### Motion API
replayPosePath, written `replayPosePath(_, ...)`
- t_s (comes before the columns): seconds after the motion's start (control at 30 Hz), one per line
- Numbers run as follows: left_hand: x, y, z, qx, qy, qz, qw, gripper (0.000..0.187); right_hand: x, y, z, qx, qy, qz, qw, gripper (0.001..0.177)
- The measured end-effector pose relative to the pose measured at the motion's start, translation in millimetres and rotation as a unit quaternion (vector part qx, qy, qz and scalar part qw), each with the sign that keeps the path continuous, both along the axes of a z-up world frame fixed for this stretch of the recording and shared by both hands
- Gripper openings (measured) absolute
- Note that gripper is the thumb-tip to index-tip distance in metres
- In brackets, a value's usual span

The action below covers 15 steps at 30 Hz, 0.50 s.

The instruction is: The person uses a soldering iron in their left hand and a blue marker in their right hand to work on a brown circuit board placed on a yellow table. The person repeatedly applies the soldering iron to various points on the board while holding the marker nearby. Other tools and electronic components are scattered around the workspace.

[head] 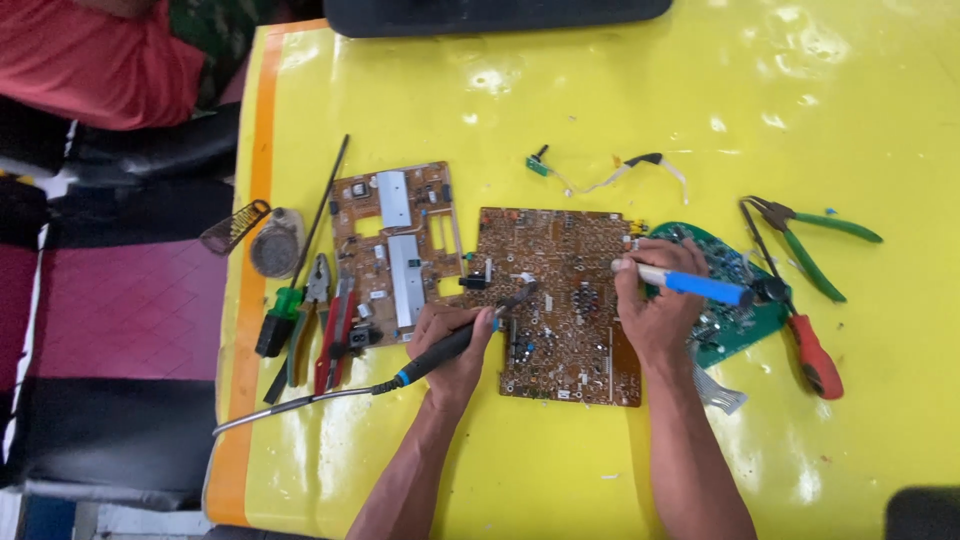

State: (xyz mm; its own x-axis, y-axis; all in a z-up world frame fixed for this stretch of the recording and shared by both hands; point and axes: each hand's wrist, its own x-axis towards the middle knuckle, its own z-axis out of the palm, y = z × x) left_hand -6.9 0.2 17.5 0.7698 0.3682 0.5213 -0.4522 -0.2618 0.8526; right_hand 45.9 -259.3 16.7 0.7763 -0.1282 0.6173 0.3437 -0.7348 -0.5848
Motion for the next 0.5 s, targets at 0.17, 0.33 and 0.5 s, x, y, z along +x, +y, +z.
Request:
replayPosePath(0.17,-19,38,40,0.043,-0.009,0.059,0.997,0.012,2,-5,-20,0.001,-0.01,0.008,1.0,0.011)
replayPosePath(0.33,-39,137,77,0.094,-0.027,0.173,0.98,0.016,2,-2,-23,0.041,-0.022,0.034,0.998,0.017)
replayPosePath(0.5,-33,213,100,0.104,-0.149,0.288,0.94,0.026,1,-3,-30,0.028,-0.02,0.036,0.999,0.016)
